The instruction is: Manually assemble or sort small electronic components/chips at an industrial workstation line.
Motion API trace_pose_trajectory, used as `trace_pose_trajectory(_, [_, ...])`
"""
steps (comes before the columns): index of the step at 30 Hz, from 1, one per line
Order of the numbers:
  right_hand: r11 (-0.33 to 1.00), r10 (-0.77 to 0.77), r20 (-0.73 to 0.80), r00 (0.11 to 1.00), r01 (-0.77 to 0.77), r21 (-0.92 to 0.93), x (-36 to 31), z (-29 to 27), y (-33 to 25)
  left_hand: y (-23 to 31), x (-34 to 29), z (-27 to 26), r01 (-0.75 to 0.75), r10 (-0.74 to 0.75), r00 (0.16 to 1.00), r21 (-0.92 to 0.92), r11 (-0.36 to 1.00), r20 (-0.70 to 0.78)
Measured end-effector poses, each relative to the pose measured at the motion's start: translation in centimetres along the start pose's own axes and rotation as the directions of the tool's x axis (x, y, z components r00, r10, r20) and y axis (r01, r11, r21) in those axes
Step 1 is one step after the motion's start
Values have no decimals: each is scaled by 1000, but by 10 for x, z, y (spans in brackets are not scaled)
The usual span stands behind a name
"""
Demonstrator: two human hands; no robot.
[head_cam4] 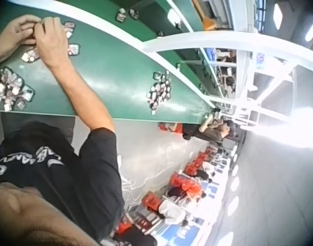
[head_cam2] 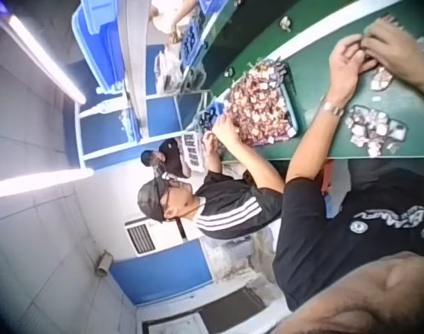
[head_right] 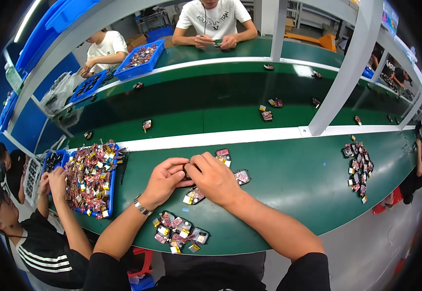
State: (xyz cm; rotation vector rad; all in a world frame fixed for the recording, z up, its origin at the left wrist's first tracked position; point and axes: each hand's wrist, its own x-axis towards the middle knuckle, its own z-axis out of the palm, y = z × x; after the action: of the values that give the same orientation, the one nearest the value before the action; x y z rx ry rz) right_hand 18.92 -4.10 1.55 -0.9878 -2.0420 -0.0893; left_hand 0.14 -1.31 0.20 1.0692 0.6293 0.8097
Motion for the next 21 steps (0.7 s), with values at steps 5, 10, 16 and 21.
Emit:
trace_pose_trajectory(5, [999, 23, 6, 1000, -23, -26, 1, 1, -2, -3, 1, -4, 21, -20, 999, -9, 1000, 33])
trace_pose_trajectory(10, [1000, 13, 46, 999, -12, -20, 2, -5, 1, 2, 0, 2, 19, -21, 999, 32, 999, 49])
trace_pose_trajectory(16, [979, -58, 14, 998, 59, -193, -2, -4, -5, 3, 0, 7, 4, -4, 1000, 49, 999, -7])
trace_pose_trajectory(21, [965, -27, 109, 994, 54, -255, -4, 0, -4, 3, 0, 12, 20, -10, 997, 137, 990, -77])
